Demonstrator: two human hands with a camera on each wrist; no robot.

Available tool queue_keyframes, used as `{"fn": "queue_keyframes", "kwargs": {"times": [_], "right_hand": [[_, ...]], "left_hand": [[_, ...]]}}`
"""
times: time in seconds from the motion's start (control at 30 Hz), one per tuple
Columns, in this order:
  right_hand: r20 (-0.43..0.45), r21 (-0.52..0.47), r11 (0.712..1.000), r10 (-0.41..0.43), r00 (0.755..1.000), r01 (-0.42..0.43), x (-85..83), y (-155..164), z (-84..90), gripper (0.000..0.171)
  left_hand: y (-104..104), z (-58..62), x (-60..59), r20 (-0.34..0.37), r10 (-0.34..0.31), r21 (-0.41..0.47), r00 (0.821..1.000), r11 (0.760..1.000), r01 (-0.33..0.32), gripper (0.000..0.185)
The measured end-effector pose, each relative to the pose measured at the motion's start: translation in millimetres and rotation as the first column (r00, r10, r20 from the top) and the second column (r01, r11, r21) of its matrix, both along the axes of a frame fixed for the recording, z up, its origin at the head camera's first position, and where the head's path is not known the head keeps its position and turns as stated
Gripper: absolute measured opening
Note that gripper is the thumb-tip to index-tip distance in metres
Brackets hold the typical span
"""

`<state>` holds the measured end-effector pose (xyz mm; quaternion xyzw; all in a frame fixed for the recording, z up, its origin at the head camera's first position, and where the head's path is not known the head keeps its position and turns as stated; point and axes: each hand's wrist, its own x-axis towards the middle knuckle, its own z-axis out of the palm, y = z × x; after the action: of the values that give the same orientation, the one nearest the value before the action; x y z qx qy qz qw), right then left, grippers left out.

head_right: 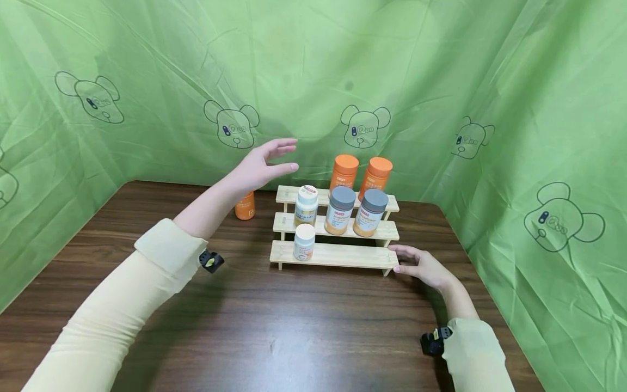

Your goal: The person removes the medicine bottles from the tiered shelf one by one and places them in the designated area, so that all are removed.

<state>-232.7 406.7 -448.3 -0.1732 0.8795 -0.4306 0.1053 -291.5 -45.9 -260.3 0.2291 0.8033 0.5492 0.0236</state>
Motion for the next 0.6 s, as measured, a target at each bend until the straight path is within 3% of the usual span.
{"fn": "queue_keyframes", "kwargs": {"times": [0.5, 0.6], "right_hand": [[0.007, -0.008, 1.000, -0.003, 1.000, 0.003, 0.3, -2.4, 2.5, 0.053], [0.001, -0.008, 1.000, -0.002, 1.000, 0.002, 1.2, -1.8, 2.5, 0.053]], "left_hand": [[39.1, -8.5, -12.5, 0.021, -0.053, 0.003, 0.998, 0.999, 0.053, 0.066], [47.0, -5.0, -9.9, 0.046, -0.066, 0.001, 0.997, 0.998, 0.066, 0.065]]}}
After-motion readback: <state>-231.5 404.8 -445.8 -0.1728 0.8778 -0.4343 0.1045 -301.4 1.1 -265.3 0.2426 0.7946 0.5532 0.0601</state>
